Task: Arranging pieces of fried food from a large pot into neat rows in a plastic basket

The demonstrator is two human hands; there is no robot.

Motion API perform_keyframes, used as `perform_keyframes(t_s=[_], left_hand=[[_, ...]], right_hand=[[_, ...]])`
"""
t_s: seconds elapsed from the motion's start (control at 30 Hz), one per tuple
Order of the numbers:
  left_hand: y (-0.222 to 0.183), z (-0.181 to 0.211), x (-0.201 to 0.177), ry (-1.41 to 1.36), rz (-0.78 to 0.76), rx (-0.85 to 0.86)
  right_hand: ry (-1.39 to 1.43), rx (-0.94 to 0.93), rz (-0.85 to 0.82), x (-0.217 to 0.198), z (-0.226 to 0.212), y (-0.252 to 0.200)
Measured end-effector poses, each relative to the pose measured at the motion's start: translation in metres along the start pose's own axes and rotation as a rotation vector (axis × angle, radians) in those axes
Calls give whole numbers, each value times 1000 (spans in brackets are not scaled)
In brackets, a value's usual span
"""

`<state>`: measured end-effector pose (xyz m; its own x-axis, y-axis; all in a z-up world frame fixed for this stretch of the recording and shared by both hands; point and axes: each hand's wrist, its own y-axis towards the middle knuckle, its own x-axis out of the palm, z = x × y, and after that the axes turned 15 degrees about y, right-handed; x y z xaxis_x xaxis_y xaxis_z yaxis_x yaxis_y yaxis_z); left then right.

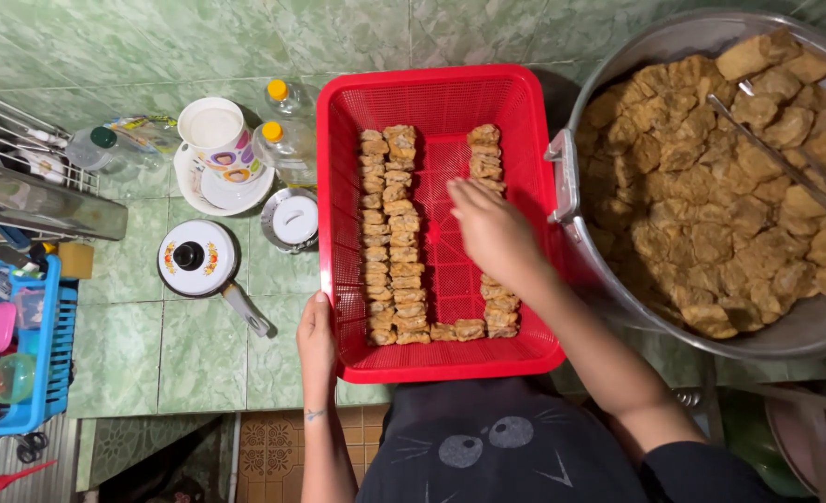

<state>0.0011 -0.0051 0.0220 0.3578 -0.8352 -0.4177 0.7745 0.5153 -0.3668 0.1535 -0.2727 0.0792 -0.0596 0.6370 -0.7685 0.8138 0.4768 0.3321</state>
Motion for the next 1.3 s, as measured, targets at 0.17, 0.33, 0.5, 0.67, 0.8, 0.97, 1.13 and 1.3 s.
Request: perform_keyframes(t_s=[0.17, 0.33, 0.5, 0.67, 0.8, 0.97, 1.13, 1.3], left_hand=[[18, -44, 4, 4, -4, 18], [0, 2, -12, 168, -42, 104], [-13, 24, -17, 129, -17, 41], [-15, 13, -13, 40, -37, 105], [-22, 14, -12, -17, -32, 49], [-19, -2, -12, -8, -23, 72], [-19, -3, -10, -53, -20, 63], [-23, 5, -11, -40, -34, 17]], right_hand=[[337, 205, 411, -129, -30, -89], [127, 455, 699, -194, 22, -197], [-200, 514, 721, -225, 35, -263], [-152, 547, 740, -240, 61, -293], [-207, 526, 704, -250, 77, -298], [-223, 577, 605, -266, 89, -267], [-318, 381, 433, -284, 115, -202], [-168, 454, 309, -286, 149, -119]])
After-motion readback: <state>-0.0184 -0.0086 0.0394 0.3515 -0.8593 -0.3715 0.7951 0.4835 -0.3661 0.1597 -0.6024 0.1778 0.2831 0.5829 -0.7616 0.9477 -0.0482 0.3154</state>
